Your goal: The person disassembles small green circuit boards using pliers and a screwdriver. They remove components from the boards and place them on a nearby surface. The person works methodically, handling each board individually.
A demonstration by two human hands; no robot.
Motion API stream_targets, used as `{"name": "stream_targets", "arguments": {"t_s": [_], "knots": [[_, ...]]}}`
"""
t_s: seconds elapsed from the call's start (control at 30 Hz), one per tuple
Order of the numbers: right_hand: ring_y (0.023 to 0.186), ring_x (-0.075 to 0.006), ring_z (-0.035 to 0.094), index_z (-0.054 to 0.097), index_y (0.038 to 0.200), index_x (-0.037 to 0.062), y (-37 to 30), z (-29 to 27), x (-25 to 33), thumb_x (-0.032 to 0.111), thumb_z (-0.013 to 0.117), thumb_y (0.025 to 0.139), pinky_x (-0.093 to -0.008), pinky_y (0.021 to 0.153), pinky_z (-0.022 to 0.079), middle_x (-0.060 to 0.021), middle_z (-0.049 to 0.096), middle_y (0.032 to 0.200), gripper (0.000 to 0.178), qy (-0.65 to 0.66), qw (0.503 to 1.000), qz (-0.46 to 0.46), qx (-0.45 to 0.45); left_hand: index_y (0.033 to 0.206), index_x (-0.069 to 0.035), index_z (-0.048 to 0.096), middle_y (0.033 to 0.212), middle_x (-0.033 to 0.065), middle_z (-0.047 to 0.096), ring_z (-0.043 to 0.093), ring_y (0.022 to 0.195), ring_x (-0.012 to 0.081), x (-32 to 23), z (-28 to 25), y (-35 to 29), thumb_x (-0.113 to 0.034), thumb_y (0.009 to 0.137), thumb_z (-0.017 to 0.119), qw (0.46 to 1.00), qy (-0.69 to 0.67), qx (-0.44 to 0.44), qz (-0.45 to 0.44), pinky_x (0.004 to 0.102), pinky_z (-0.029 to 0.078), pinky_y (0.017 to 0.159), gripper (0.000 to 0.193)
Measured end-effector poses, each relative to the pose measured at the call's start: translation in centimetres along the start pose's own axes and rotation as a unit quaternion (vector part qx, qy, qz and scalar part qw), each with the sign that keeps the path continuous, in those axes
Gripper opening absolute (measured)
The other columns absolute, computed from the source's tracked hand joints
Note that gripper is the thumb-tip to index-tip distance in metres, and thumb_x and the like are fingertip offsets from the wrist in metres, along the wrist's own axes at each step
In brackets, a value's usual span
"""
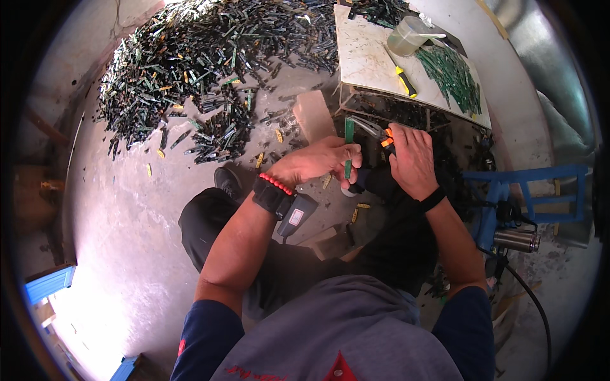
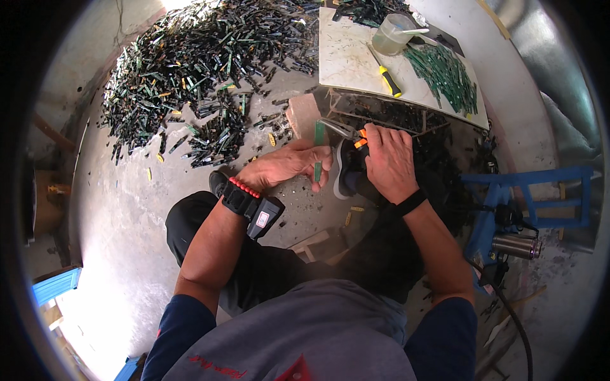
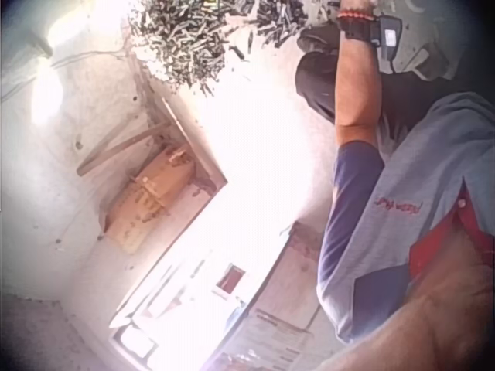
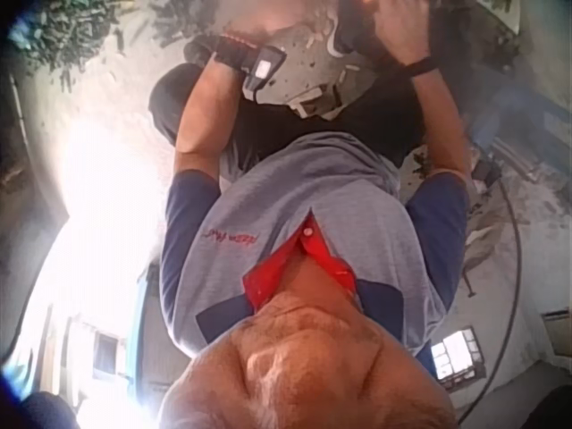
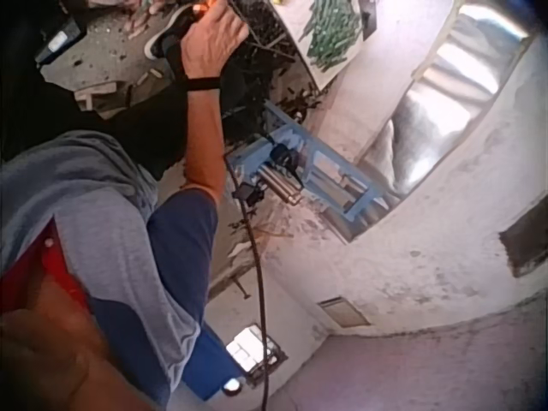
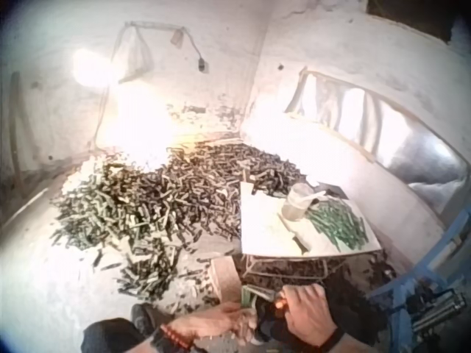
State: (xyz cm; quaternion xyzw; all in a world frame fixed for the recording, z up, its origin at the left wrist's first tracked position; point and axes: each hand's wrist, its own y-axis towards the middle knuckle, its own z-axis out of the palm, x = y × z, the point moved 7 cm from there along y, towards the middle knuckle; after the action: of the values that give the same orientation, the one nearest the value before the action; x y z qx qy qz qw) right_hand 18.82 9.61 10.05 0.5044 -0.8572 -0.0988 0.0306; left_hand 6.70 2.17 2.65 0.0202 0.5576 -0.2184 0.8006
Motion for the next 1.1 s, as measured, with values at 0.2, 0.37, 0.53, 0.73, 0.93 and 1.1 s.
{"name": "stream_targets", "arguments": {"t_s": [0.2,0.37,0.53,0.73,0.93,1.1], "knots": [[0.104,-0.0279,0.054,0.047,0.124,0.0008,0.1,0.1,-0.1,0.005,0.067,0.070,-0.0389,0.087,0.038,-0.0127,0.059,0.114,0.057,0.007,1.000,0.012,0.004,0.089,-0.002,0.055,0.085,0.0092,0.059,0.060,0.071,0.0205,0.3,-0.1,0.1,-0.033,0.100,0.041,1.000,0.005,-0.005,0.005,0.0308,0.050,0.071,0.036],[0.101,-0.0274,0.056,0.048,0.122,0.0012,0.2,0.1,0.0,0.006,0.066,0.071,-0.0395,0.083,0.040,-0.0125,0.061,0.112,0.055,0.004,1.000,0.013,0.005,0.090,-0.002,0.055,0.086,0.0085,0.057,0.060,0.072,0.0205,0.0,0.0,-0.2,-0.035,0.100,0.042,1.000,0.012,-0.009,-0.001,0.0308,0.050,0.071,0.037],[0.098,-0.0287,0.058,0.048,0.122,0.0022,0.0,0.2,-0.3,0.006,0.066,0.072,-0.0404,0.083,0.043,-0.0127,0.061,0.112,0.053,0.009,1.000,0.026,0.000,0.091,-0.002,0.055,0.085,0.0086,0.057,0.060,0.071,0.0201,0.0,0.1,-0.2,-0.034,0.100,0.042,1.000,0.003,-0.014,0.005,0.0301,0.049,0.071,0.036],[0.103,-0.0298,0.056,0.047,0.123,0.0023,0.3,0.4,-0.4,0.005,0.066,0.072,-0.0406,0.086,0.045,-0.0125,0.059,0.113,0.055,0.026,0.999,0.034,0.014,0.091,-0.003,0.054,0.084,0.0085,0.058,0.060,0.071,0.0194,-0.4,0.2,-0.3,-0.036,0.099,0.042,1.000,0.026,-0.011,-0.001,0.0287,0.047,0.071,0.037],[0.111,-0.0298,0.051,0.045,0.128,0.0038,0.8,0.1,-0.4,0.003,0.067,0.071,-0.0399,0.091,0.041,-0.0122,0.054,0.119,0.061,0.002,1.000,0.020,0.023,0.090,-0.003,0.055,0.083,0.0085,0.060,0.061,0.070,0.0186,-0.2,0.1,-0.2,-0.036,0.099,0.042,1.000,0.020,-0.008,0.005,0.0288,0.047,0.070,0.037],[0.106,-0.0291,0.053,0.047,0.125,0.0030,1.0,-0.3,-0.2,0.006,0.066,0.073,-0.0393,0.087,0.041,-0.0120,0.056,0.115,0.056,-0.022,1.000,0.000,-0.009,0.090,-0.003,0.055,0.084,0.0086,0.060,0.061,0.071,0.0181,-0.4,0.1,-0.3,-0.037,0.099,0.043,0.999,0.040,-0.011,0.004,0.0291,0.048,0.069,0.037]]}}
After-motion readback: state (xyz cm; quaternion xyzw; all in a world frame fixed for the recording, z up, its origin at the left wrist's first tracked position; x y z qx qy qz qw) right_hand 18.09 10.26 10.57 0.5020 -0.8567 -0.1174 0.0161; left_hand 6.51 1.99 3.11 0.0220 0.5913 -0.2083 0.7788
